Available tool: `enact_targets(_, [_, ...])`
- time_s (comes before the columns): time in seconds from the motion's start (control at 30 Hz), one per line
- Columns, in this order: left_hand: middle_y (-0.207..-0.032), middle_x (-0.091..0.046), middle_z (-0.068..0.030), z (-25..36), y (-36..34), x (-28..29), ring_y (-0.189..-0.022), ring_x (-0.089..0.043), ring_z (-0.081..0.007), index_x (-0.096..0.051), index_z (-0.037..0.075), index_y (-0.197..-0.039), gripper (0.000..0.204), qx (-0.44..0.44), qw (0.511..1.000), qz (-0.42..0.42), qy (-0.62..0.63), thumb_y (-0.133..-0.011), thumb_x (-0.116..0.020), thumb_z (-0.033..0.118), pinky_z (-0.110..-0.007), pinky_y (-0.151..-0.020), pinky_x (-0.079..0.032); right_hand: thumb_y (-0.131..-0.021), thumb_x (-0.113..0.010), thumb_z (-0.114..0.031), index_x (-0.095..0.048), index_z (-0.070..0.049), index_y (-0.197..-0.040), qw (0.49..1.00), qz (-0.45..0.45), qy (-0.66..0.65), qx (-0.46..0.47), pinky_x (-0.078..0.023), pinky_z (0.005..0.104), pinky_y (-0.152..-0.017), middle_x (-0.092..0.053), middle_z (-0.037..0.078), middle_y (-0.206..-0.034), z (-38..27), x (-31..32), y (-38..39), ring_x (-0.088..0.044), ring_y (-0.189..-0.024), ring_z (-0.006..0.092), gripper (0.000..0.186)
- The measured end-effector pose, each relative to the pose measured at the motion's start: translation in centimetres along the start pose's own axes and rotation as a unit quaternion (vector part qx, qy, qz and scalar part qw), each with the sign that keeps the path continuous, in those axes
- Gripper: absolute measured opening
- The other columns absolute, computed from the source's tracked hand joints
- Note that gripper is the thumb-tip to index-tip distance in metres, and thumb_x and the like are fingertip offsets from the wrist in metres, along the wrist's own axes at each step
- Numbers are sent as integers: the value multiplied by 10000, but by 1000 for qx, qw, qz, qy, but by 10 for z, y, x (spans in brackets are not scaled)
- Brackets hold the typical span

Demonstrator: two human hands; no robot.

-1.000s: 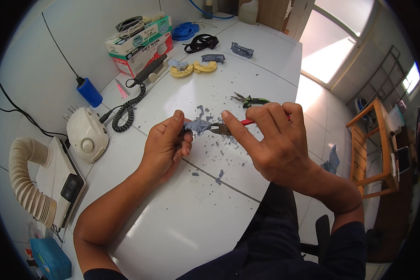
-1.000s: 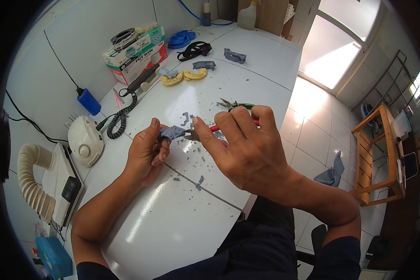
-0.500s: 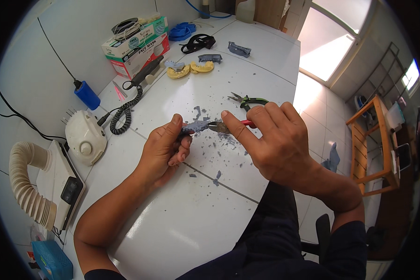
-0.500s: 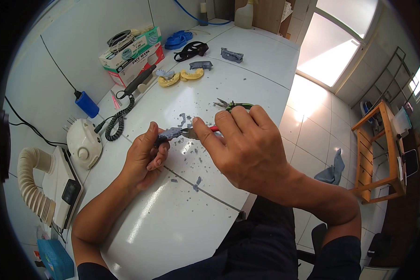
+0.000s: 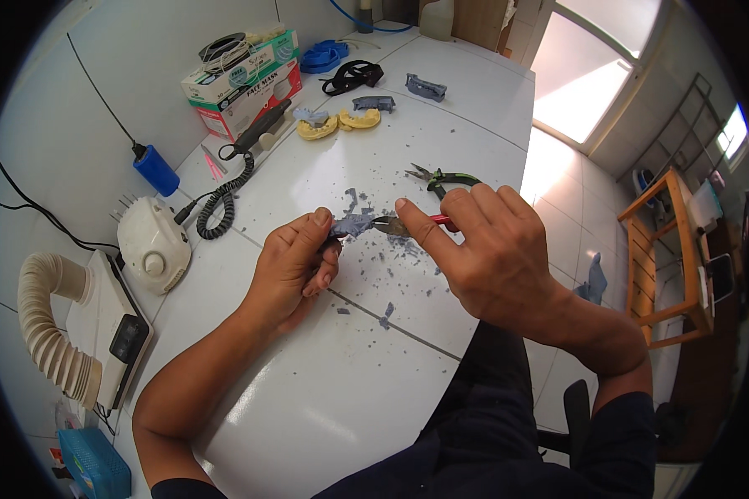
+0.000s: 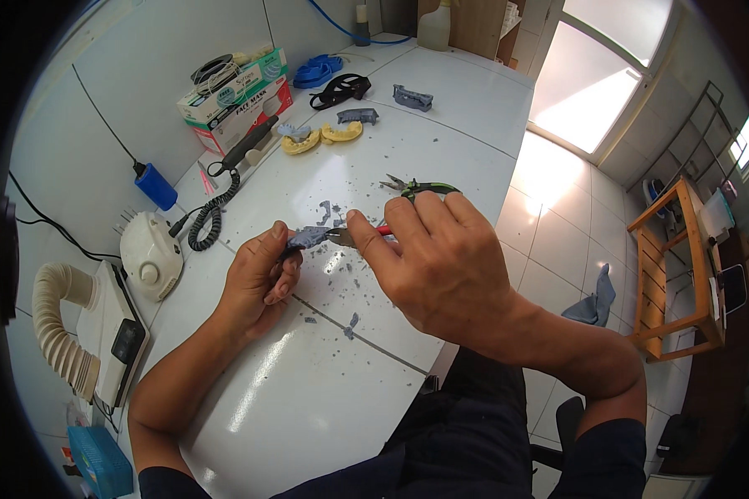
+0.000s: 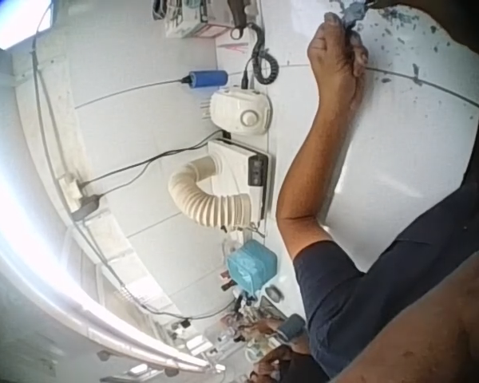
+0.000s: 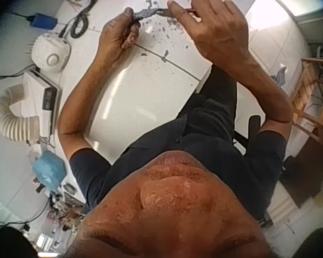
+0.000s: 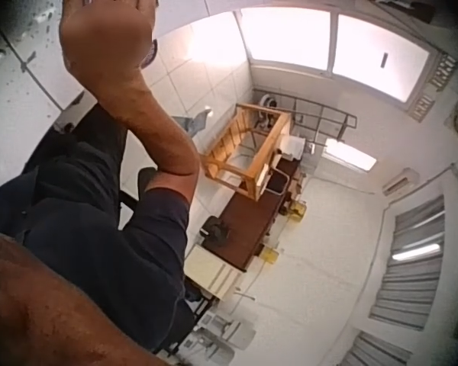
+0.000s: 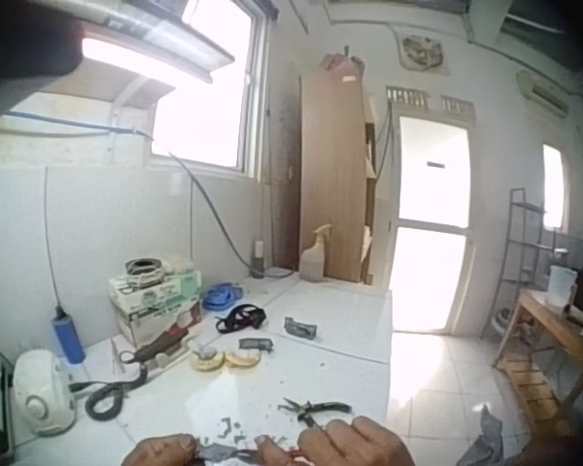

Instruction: The recorder uses pliers to trim and adjust a dental prosthesis at a lab bench.

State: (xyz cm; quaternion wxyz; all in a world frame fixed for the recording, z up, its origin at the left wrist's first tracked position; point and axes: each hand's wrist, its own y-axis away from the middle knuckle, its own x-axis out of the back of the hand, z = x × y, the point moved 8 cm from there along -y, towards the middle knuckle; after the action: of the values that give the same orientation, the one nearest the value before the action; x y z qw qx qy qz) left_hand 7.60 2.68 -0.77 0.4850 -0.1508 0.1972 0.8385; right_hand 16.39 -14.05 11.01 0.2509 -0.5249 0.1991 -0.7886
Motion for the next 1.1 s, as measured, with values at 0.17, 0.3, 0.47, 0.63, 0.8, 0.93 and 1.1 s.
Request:
enact_targets(0.17, [-746, -604, -21, 3, 2, -4, -503, -471, -37, -605, 50, -1040, 364, -8, 1000, 11, -2, -1089, -643, 408, -169, -415, -328, -908, -692, -128, -809, -54, -1144, 998, -3, -33, -44, -395, 343, -581, -524, 51, -764, 3, -6, 7, -545, -691, 190, 274])
enact_targets(0.3, [-764, -610, -20, 3, 2, -4, -518, -475, -35, -603, 51, -1051, 355, -16, 1000, -3, 0, -1088, -647, 401, -164, -428, -329, -911, -694, -135, -808, -65, -1154, 998, 2, -35, -55, -384, 346, -555, -513, 48, -759, 3, -6, 7, -543, -670, 190, 276])
enact_targets(0.47, [-861, -616, -34, 1, 2, -5, -580, -503, -29, -593, 58, -1103, 309, -25, 999, -27, 11, -1098, -636, 365, -155, -455, -334, -892, -738, -107, -812, -89, -1153, 992, 1, -67, -104, -444, 355, -574, -530, 43, -760, 9, -10, 10, -566, -645, 171, 272])
enact_targets(0.63, [-883, -613, -30, 0, 2, -9, -634, -526, -44, -594, 84, -1146, 256, -27, 999, -33, 12, -1103, -629, 334, -160, -481, -340, -865, -806, -133, -810, -101, -1189, 952, -35, -237, -191, -461, 346, -585, -557, 51, -750, 23, -21, 17, -558, -612, 173, 325])
enact_targets(0.8, [-882, -617, -21, -1, 2, -7, -678, -549, -72, -594, 116, -1171, 216, -46, 998, -34, -12, -1095, -646, 312, -182, -524, -360, -839, -851, -174, -803, -104, -1233, 765, -86, -551, -323, -435, 350, -615, -613, 62, -821, 38, -58, 36, -571, -683, 184, 403])
enact_targets(0.93, [-869, -621, -17, -2, 0, -5, -673, -544, -76, -609, 108, -1164, 213, -46, 999, -14, -23, -1087, -666, 299, -196, -533, -349, -902, -786, -176, -803, -145, -1257, 992, 1, -69, -103, -394, 378, -805, -642, 28, -969, 30, -11, 26, -579, -897, 166, 357])
enact_targets(1.1, [-820, -624, -21, -1, 2, -5, -616, -522, -73, -627, 78, -1183, 251, -40, 996, -19, -75, -1089, -662, 308, -199, -516, -334, -951, -717, -241, -818, -216, -1218, 994, 79, 67, 23, -353, 441, -932, -638, -26, -1014, 7, 2, 23, -563, -976, 153, 286])
